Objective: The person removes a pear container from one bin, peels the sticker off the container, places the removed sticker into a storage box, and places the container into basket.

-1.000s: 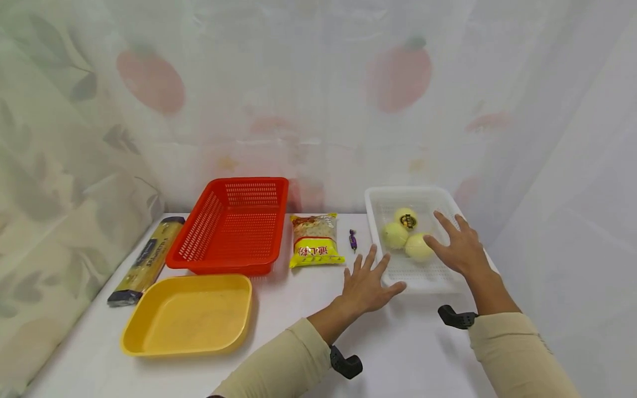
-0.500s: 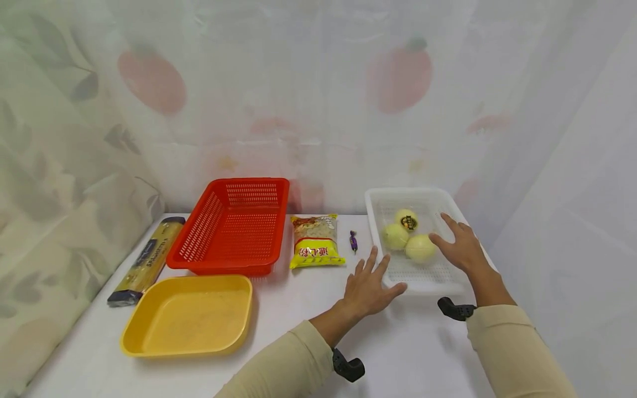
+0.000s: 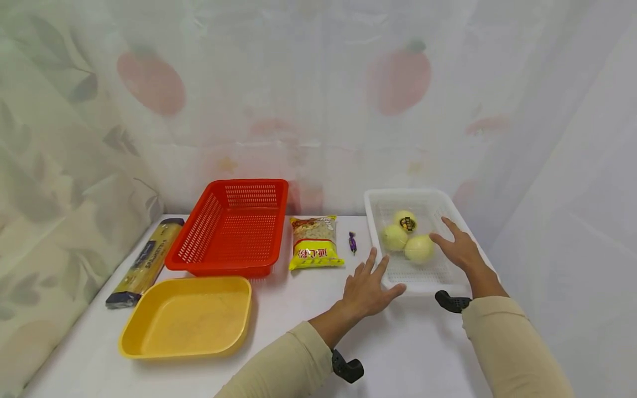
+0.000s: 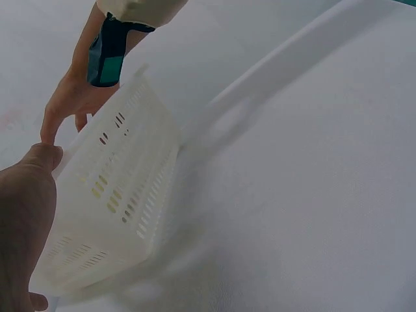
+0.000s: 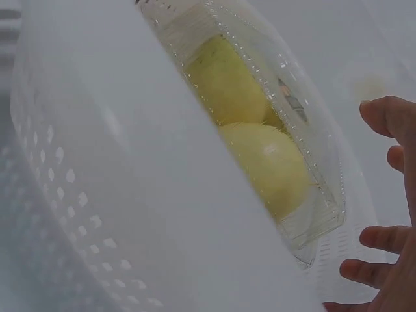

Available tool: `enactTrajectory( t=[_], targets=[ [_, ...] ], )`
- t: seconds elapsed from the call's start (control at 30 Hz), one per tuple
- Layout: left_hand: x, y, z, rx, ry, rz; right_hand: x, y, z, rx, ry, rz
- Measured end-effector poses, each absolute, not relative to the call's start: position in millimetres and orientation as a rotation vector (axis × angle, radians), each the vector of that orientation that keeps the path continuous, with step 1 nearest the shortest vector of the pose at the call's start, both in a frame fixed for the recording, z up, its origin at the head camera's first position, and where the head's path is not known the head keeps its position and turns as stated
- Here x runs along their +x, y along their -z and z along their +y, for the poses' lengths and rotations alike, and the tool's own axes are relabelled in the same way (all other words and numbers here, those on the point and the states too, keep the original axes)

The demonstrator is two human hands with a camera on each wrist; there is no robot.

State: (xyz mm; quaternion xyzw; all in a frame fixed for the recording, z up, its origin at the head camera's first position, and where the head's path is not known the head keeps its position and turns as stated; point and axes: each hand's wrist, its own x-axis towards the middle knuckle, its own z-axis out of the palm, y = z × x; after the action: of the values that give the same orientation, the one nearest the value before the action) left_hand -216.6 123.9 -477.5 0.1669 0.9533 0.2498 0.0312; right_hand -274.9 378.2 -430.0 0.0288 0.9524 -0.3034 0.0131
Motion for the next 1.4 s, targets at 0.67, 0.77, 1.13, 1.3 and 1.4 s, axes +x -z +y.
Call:
enactTrajectory(
  t=[0.67, 0.77, 1.13, 1.3, 1.4],
  targets=[
    [-216.8, 478.5, 123.7, 0.521, -0.772, 2.944, -295.7, 443.4, 375.6, 0.330, 1.317, 2.485],
    [-216.6, 478.5, 123.8, 0.521, -0.768, 2.944, -298.6, 446.6, 376.6, 0.350, 1.343, 2.436],
    [-213.3, 477.5, 124.1, 0.536, -0.789, 2.937, -298.8, 456.2, 378.2, 0.460, 1.419, 2.282],
    [-214.2, 478.6, 124.9, 0.520, -0.765, 2.952, -302.2, 460.1, 378.4, 0.461, 1.445, 2.263],
    [-215.7, 479.8, 125.7, 0.502, -0.744, 2.964, -304.8, 463.7, 379.0, 0.454, 1.453, 2.269]
  ],
)
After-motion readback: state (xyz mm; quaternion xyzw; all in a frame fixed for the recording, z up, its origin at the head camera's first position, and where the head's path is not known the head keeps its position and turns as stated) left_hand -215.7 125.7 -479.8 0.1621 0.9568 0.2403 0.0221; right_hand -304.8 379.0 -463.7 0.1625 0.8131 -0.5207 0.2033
